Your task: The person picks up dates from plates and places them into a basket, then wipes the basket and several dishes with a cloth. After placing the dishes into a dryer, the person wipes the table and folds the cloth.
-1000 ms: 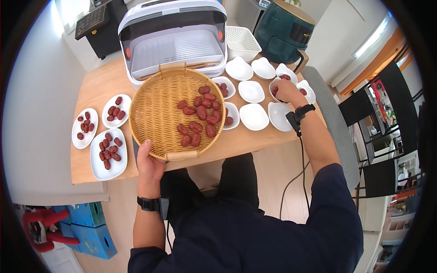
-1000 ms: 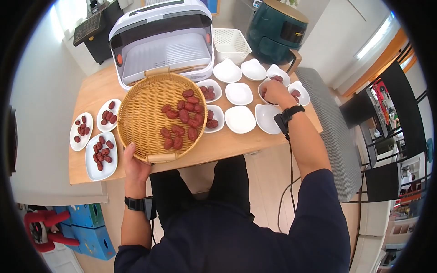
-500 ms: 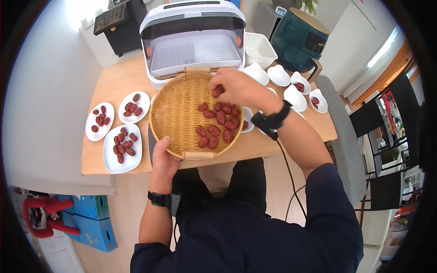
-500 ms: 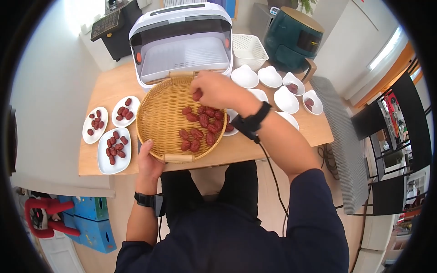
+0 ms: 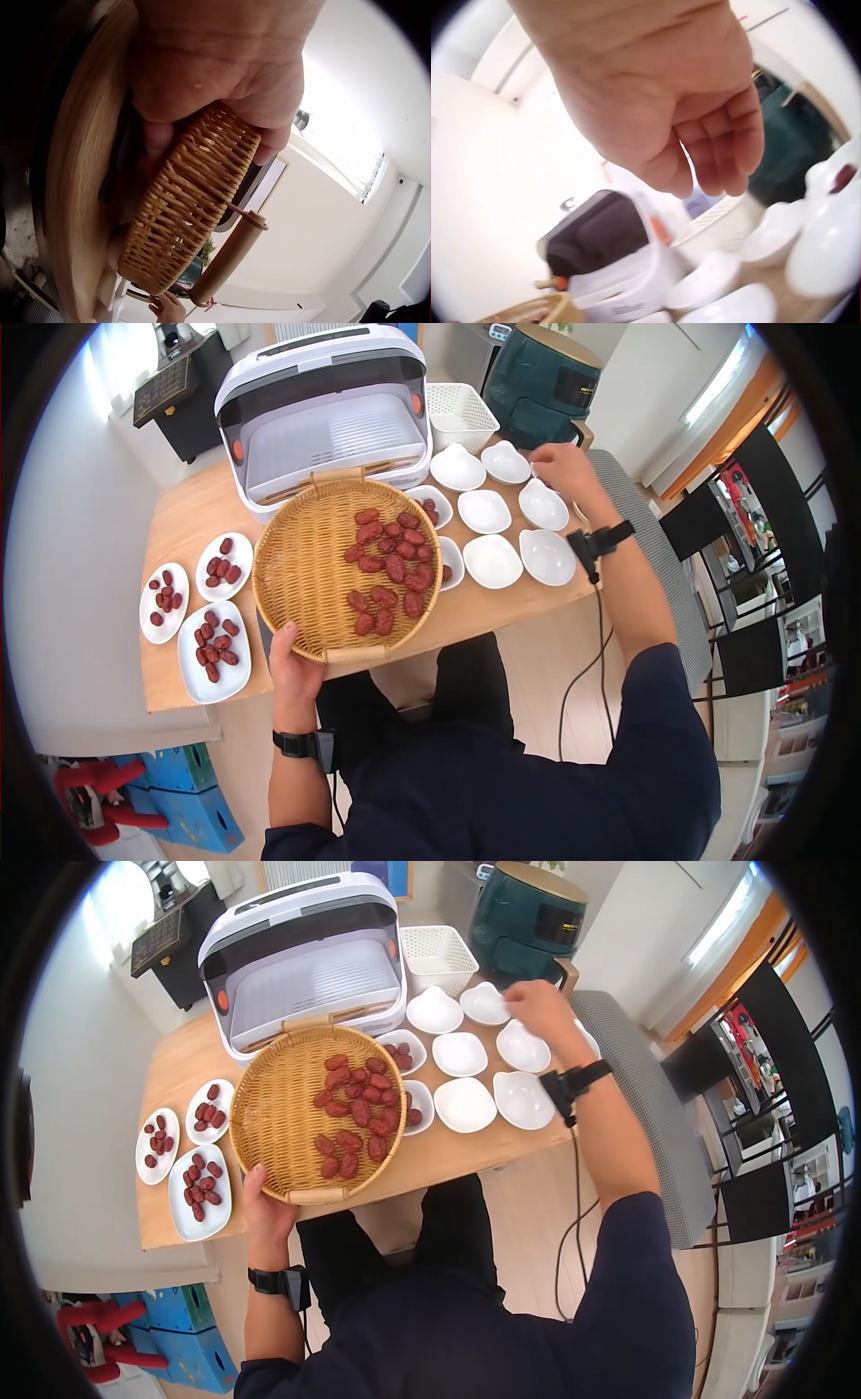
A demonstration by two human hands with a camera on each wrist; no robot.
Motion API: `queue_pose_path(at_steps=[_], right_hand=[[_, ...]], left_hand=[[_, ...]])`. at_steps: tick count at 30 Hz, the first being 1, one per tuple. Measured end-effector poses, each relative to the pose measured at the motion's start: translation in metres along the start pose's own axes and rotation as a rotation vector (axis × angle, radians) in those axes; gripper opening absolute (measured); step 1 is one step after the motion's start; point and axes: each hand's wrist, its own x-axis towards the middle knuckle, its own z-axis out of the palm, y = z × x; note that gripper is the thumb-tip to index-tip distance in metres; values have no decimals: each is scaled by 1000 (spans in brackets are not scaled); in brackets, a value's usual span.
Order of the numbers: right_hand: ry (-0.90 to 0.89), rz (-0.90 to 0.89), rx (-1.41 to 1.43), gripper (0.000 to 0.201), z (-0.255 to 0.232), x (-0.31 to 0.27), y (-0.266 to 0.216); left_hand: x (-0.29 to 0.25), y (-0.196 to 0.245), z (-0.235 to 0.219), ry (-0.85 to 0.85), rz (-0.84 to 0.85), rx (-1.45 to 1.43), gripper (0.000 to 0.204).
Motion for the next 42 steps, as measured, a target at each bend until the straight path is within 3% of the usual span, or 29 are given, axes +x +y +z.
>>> queue_pose_path(at_steps=[1,4,8,13,17,21,24,26,29,31,35,38,42], right_hand=[[-29,144,-30,25,-8,4,21],[-12,102,-203,27,6,24,94],[-104,-40,-293,32,23,42,110],[-433,11,-379,37,33,62,109],[-407,50,-138,38,39,67,117],[-454,118,-92,38,38,71,118],[-206,-16,-297,30,33,66,109],[-137,-25,-315,27,27,72,95],[-22,-129,-131,27,-2,47,18],[-111,-243,186,29,-15,22,-53],[-478,-568,456,30,13,-17,-161],[-497,-751,314,28,51,-31,-211],[-476,-791,111,25,97,-23,-250]], left_hand=[[0,0,-1,6,6,7,58],[2,0,-5,-4,-3,23,60],[0,-1,-1,15,22,56,60],[0,-3,-1,38,47,71,60],[0,-3,0,37,48,71,61],[0,-2,2,36,38,68,61],[0,-2,0,42,34,56,60],[0,-3,-6,8,13,27,58],[-1,0,0,-5,2,5,56],[0,0,1,17,20,22,56],[1,0,-3,8,5,36,53],[0,1,-2,-36,-16,57,60],[1,3,-1,-55,-29,62,61]])
